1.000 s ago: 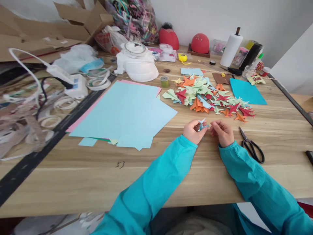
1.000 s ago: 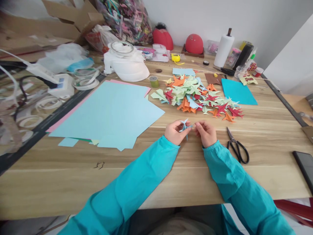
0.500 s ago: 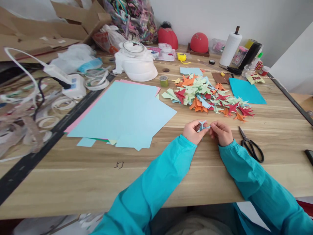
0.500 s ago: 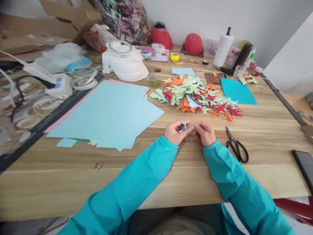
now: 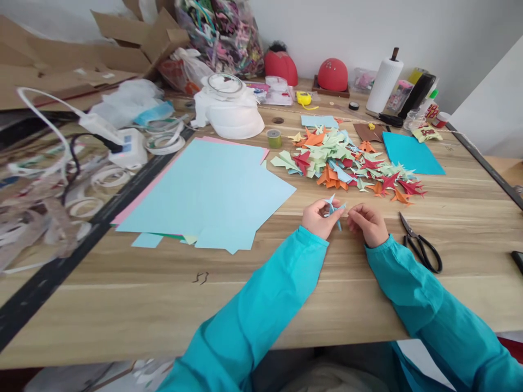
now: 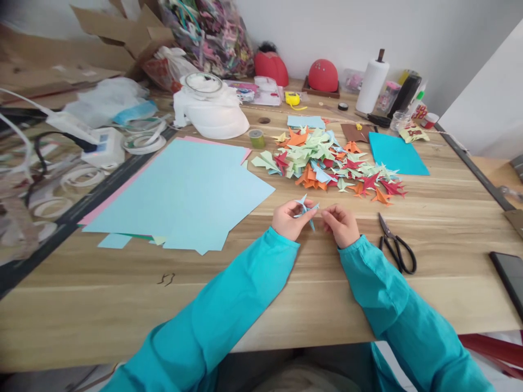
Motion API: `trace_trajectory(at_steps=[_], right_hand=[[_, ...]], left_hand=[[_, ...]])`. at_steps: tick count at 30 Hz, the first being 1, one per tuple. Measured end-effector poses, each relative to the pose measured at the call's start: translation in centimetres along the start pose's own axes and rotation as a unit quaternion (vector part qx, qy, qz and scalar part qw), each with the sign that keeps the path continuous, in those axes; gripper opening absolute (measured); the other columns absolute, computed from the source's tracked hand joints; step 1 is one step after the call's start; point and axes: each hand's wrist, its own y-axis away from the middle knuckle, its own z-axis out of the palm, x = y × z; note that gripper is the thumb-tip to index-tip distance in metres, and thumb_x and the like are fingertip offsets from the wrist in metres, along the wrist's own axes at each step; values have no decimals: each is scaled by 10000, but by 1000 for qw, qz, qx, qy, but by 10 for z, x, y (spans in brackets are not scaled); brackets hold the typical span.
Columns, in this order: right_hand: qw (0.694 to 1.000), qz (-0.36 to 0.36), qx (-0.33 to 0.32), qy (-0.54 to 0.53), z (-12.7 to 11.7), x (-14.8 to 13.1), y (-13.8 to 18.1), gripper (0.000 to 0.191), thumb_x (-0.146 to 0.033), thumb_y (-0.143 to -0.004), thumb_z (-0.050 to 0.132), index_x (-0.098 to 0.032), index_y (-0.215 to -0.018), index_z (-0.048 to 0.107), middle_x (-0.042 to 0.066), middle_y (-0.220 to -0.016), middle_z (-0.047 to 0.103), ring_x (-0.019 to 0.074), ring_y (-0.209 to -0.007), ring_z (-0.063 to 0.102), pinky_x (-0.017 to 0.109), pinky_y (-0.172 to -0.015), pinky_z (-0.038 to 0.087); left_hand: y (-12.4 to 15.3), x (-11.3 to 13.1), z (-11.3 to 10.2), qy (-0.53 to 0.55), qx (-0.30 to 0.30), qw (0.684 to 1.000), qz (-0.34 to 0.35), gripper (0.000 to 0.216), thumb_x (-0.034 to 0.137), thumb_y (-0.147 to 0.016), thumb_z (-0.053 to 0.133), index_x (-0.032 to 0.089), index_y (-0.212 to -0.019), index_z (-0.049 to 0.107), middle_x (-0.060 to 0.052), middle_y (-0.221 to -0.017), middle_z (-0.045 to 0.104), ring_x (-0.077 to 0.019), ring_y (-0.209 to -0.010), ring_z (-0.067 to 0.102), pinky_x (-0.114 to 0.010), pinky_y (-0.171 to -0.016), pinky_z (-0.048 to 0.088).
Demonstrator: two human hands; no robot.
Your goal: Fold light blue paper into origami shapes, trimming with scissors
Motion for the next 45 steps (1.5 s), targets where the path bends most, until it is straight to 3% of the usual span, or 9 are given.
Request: trace_trajectory(at_steps=[8, 11, 15, 19, 25, 28, 31, 37, 45], right_hand=[[991, -73, -50, 95, 6, 11, 4, 278, -349, -613, 698, -176, -696, 497, -33, -578, 522, 73, -476, 444, 215, -448, 361], [996, -71, -38, 42, 5, 10, 1, 258, -350, -612, 697, -171, -682, 525, -22, -588, 549, 84, -511, 486, 219, -467, 385], [998, -15, -11, -52, -2, 7, -4, 290, -362, -580, 716, -159, -740, 584, -6, -578, 595, 95, -487, 517, 212, -415, 392], [987, 16, 14, -159, -11, 9, -11, 266, -318, -554, 738, -160, -717, 599, -10, -543, 600, 91, -460, 517, 197, -387, 382], [961, 51, -44, -269, -25, 7, -18, 142, -211, -575, 692, -158, -666, 597, -14, -514, 573, 86, -466, 510, 191, -395, 370], [946, 66, -95, -303, -27, 6, -19, 99, -184, -569, 651, -150, -637, 588, -14, -496, 548, 92, -457, 496, 201, -397, 371], [937, 57, -141, -316, -27, 8, -20, 70, -164, -561, 618, -140, -612, 577, -6, -524, 544, 90, -448, 478, 211, -391, 369], [933, 49, -157, -319, -29, 10, -21, 44, -144, -575, 575, -141, -618, 568, -18, -511, 500, 81, -440, 448, 204, -391, 356], [928, 31, -191, -319, -26, 8, -19, 43, -164, -567, 575, -144, -568, 537, -32, -485, 440, 80, -424, 415, 206, -373, 315]], left_hand=[[-1, -1, 0, 27, 29, 999, -19, 290, 238, -496, 737, 116, -737, 633, -18, -651, 641, -100, -571, 570, -218, -549, 462], [0, 1, 1, 36, 10, 999, -25, 311, 225, -481, 747, 113, -744, 624, -19, -656, 646, -110, -596, 587, -232, -591, 475], [1, 1, 2, 73, -32, 997, -19, 364, 193, -449, 764, 109, -773, 620, -23, -661, 649, -124, -616, 600, -263, -636, 489], [2, -3, 1, 118, -45, 992, -7, 343, 130, -459, 734, 109, -785, 630, -36, -680, 654, -138, -628, 604, -281, -617, 500], [-3, -3, -10, 254, -161, 942, -152, 207, 78, -558, 590, 107, -759, 633, -52, -677, 667, -168, -613, 622, -323, -608, 506], [-6, 0, -13, 302, -206, 902, -230, 184, 182, -659, 532, 91, -785, 630, -80, -679, 663, -198, -643, 629, -356, -608, 508], [-6, 2, -11, 304, -246, 878, -277, 327, 323, -755, 442, 59, -811, 627, -125, -709, 661, -210, -629, 619, -370, -561, 504], [-4, -4, -8, 267, -279, 887, -255, 324, 340, -733, 493, 66, -845, 627, -114, -721, 661, -210, -624, 617, -345, -549, 496], [1, -1, -9, 210, -254, 927, -178, 266, 317, -619, 648, 109, -784, 629, -64, -672, 649, -179, -584, 612, -304, -543, 487]])
